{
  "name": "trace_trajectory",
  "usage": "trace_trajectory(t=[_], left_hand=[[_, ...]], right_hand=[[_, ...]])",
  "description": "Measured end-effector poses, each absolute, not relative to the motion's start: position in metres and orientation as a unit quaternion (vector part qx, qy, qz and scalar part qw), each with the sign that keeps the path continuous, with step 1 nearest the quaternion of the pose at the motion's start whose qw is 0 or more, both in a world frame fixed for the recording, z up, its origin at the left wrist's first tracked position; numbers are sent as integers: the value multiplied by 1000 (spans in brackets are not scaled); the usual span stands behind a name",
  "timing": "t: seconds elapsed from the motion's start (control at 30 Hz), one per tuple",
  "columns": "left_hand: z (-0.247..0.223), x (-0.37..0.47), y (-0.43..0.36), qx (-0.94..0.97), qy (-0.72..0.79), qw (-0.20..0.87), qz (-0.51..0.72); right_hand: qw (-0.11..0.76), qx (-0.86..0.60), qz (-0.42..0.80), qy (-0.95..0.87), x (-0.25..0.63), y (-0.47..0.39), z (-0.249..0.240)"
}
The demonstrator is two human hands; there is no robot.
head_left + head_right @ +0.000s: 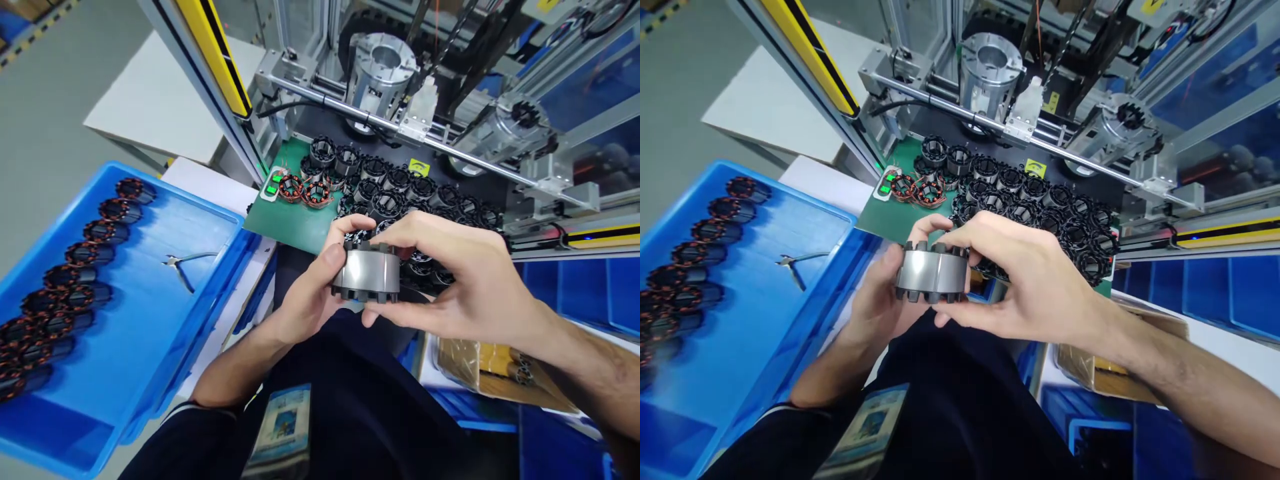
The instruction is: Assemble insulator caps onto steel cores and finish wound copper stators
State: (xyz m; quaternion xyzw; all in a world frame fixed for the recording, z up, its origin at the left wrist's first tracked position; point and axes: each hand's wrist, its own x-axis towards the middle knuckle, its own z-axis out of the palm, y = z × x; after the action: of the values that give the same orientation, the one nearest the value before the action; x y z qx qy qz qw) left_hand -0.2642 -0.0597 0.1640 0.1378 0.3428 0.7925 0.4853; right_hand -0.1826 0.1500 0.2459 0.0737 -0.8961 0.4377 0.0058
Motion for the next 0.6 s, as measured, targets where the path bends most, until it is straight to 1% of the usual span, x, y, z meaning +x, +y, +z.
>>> trace_trajectory(t=[0.1, 0.17, 0.23, 0.3, 0.37, 0.43, 0.6], left_hand=[[163, -263, -62, 113, 325, 495, 798], [161, -264, -63, 97, 304, 503, 803], [159, -267, -63, 84, 288, 509, 807], [156, -270, -61, 77, 286, 510, 807], [154, -273, -60, 74, 289, 516, 803], [153, -275, -60, 71, 290, 528, 795], [157, -275, -65, 62, 264, 549, 791]], right_hand=[[23, 61, 436, -898, -185, 146, 250], [7, 53, 453, -890, -189, 144, 254], [-63, 49, 509, -857, -195, 145, 257], [-161, 34, 594, -788, -203, 146, 258], [-235, 4, 666, -708, -211, 147, 256], [-271, -14, 706, -654, -219, 148, 252], [-325, -37, 724, -608, -230, 153, 241]])
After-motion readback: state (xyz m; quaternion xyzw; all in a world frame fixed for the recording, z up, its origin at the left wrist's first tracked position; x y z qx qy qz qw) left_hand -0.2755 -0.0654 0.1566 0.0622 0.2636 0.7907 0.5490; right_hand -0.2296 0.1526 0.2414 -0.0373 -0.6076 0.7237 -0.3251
